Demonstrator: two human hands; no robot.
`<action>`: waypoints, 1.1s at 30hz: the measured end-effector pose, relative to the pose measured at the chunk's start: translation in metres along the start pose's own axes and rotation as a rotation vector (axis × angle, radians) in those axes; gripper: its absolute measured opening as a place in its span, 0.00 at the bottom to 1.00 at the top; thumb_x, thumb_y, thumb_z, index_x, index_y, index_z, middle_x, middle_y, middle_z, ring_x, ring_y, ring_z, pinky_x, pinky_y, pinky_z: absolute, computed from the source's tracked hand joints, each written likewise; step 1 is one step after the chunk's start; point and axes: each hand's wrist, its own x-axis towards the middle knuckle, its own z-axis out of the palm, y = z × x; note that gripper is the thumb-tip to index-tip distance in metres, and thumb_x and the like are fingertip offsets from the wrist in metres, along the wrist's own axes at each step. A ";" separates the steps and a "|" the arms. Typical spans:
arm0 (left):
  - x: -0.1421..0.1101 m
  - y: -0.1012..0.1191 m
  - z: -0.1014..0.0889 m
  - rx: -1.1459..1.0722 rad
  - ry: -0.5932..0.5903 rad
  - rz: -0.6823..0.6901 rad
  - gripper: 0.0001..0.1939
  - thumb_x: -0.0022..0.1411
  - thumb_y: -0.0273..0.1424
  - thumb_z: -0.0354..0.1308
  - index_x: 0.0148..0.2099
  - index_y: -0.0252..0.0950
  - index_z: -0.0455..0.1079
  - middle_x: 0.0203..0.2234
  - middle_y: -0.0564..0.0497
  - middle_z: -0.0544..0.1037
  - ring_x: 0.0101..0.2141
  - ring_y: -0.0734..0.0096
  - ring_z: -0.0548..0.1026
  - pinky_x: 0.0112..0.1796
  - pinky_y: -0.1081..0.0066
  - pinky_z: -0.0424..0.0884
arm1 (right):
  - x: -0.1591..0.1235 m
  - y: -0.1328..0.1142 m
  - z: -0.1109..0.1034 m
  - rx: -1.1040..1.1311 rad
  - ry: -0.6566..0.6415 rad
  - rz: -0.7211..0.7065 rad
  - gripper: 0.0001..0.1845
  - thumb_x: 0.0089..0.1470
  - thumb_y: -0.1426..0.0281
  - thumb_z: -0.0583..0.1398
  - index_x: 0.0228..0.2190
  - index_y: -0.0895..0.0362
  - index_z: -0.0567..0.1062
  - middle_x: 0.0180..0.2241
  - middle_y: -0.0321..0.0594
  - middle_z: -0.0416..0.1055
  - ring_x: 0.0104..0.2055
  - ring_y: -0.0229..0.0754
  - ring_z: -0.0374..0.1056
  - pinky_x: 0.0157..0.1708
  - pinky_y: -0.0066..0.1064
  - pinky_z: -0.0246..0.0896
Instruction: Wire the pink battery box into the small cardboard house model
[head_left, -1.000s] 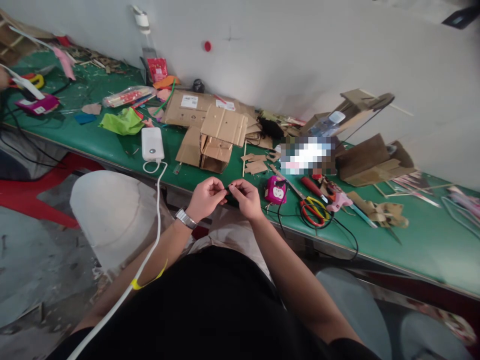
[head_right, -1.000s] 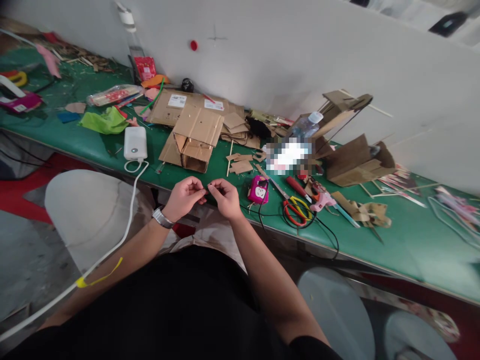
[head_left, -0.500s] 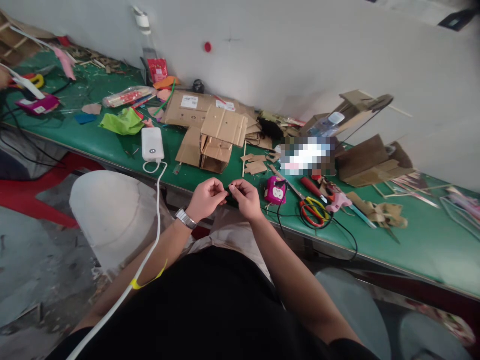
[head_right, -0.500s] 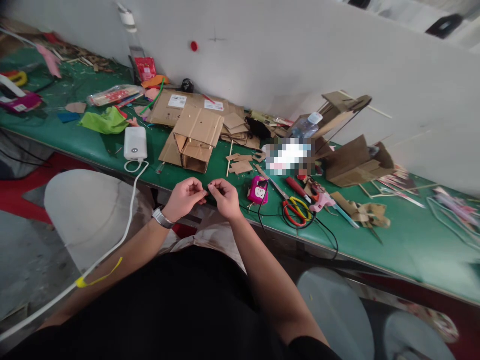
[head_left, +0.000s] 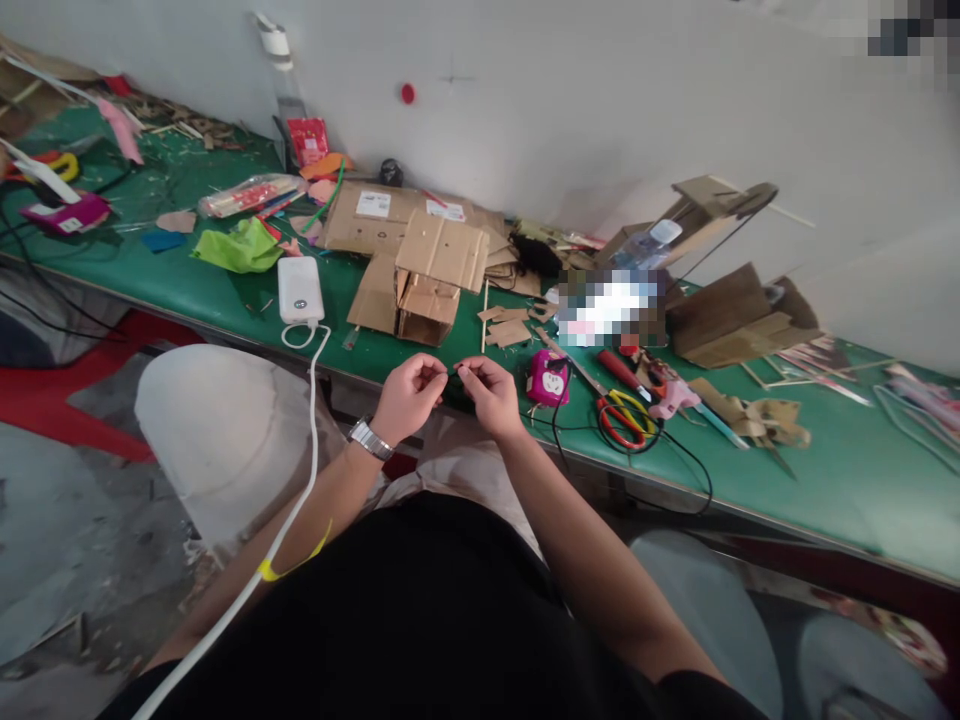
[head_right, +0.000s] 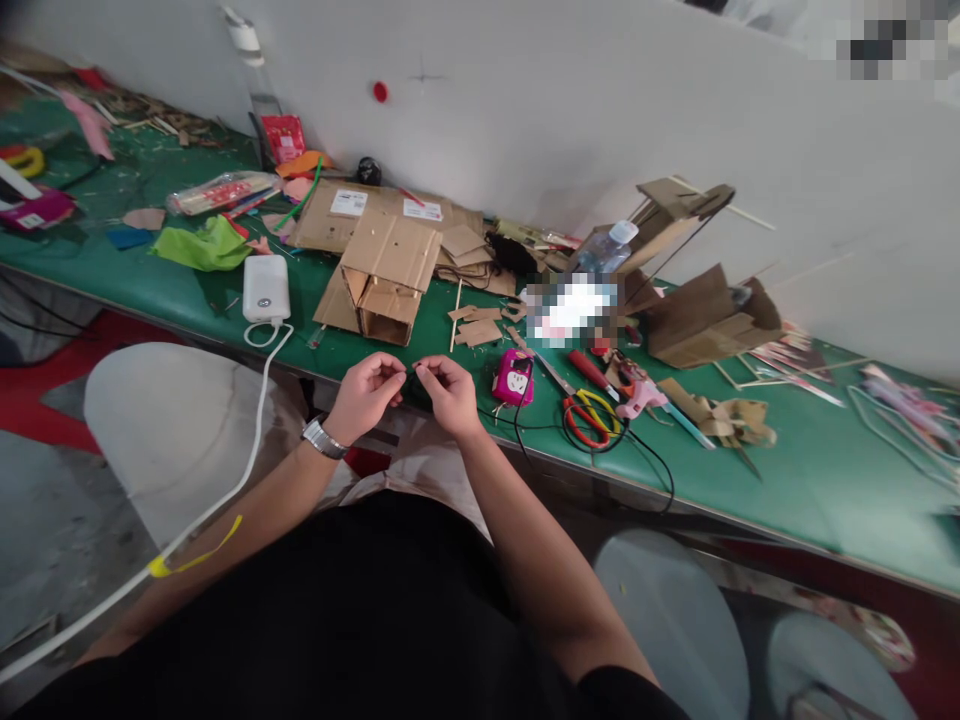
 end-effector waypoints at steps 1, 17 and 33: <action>0.000 0.001 0.000 0.015 -0.010 0.002 0.08 0.63 0.35 0.65 0.38 0.35 0.73 0.25 0.53 0.76 0.22 0.76 0.75 0.24 0.77 0.71 | 0.000 -0.001 0.001 0.016 0.027 -0.005 0.22 0.60 0.48 0.66 0.38 0.55 0.79 0.33 0.39 0.75 0.29 0.36 0.65 0.28 0.28 0.60; 0.000 0.006 0.006 -0.177 0.002 -0.144 0.25 0.57 0.52 0.70 0.35 0.33 0.76 0.21 0.51 0.76 0.20 0.74 0.74 0.20 0.76 0.68 | -0.001 -0.008 0.001 0.005 -0.006 -0.052 0.22 0.56 0.47 0.69 0.35 0.54 0.83 0.33 0.40 0.81 0.33 0.42 0.73 0.35 0.34 0.70; -0.001 0.006 0.005 -0.065 -0.050 -0.106 0.15 0.61 0.41 0.67 0.34 0.35 0.72 0.22 0.54 0.75 0.20 0.76 0.75 0.21 0.78 0.70 | -0.002 -0.010 0.002 -0.038 0.042 -0.012 0.23 0.56 0.47 0.68 0.34 0.55 0.81 0.30 0.39 0.77 0.31 0.39 0.68 0.32 0.32 0.65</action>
